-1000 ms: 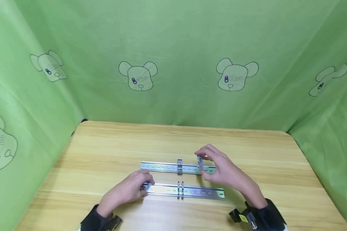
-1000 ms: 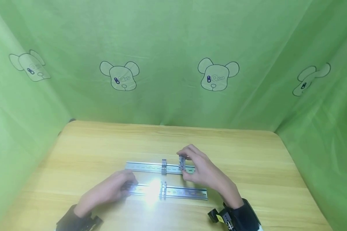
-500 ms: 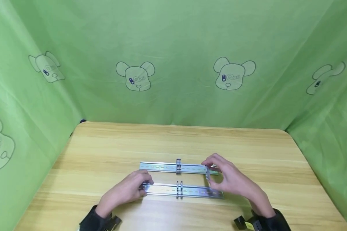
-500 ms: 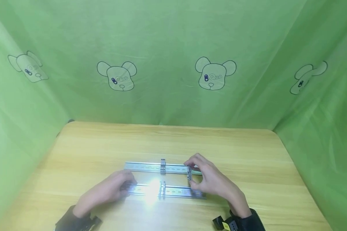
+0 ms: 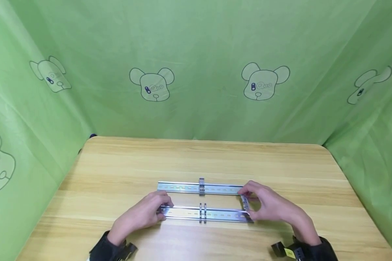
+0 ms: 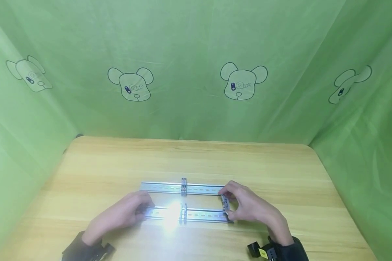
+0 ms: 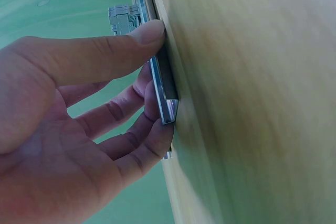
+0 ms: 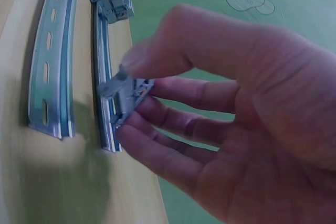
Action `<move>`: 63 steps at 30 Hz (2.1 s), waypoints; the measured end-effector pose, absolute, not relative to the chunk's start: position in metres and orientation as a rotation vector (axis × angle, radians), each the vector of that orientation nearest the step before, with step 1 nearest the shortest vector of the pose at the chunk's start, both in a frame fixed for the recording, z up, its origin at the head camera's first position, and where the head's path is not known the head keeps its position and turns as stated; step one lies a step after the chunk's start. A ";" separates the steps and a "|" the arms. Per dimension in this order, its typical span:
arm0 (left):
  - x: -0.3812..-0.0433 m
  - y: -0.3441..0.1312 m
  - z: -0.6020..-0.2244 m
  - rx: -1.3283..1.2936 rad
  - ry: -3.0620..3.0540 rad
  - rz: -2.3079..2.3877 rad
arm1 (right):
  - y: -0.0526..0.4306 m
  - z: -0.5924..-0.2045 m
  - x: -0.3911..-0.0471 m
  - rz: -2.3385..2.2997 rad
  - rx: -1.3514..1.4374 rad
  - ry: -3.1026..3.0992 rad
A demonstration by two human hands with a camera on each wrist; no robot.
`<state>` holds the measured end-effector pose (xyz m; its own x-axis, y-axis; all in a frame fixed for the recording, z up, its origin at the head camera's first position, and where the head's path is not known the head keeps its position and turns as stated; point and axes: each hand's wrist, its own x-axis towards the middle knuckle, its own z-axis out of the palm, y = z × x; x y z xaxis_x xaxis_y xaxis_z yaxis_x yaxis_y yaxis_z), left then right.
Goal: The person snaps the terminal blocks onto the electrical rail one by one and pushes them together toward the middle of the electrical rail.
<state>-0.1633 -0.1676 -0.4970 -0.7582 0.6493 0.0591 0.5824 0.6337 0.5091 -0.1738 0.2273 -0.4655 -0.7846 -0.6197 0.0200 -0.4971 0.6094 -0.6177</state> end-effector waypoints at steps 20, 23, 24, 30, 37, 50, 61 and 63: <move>-0.163 -0.168 -0.496 1.030 2.718 0.775 | 0.240 -0.461 -0.169 -0.812 -0.821 2.489; -0.164 -0.168 -0.497 1.038 2.720 0.777 | 0.240 -0.462 -0.170 -0.805 -0.805 2.479; -0.164 -0.168 -0.497 1.040 2.722 0.776 | 0.240 -0.462 -0.170 -0.806 -0.804 2.474; -0.164 -0.169 -0.499 1.041 2.722 0.775 | 0.240 -0.463 -0.169 -0.810 -0.801 2.466; -0.164 -0.168 -0.498 1.031 2.718 0.783 | 0.239 -0.465 -0.167 -0.815 -0.787 2.503; -0.163 -0.167 -0.498 1.034 2.715 0.783 | 0.251 -0.478 -0.166 -0.985 -0.836 2.461; -0.163 -0.167 -0.497 1.035 2.714 0.777 | 0.253 -0.484 -0.167 -1.146 -0.832 2.377; -0.163 -0.167 -0.498 1.043 2.715 0.778 | 0.253 -0.485 -0.167 -1.177 -0.835 2.361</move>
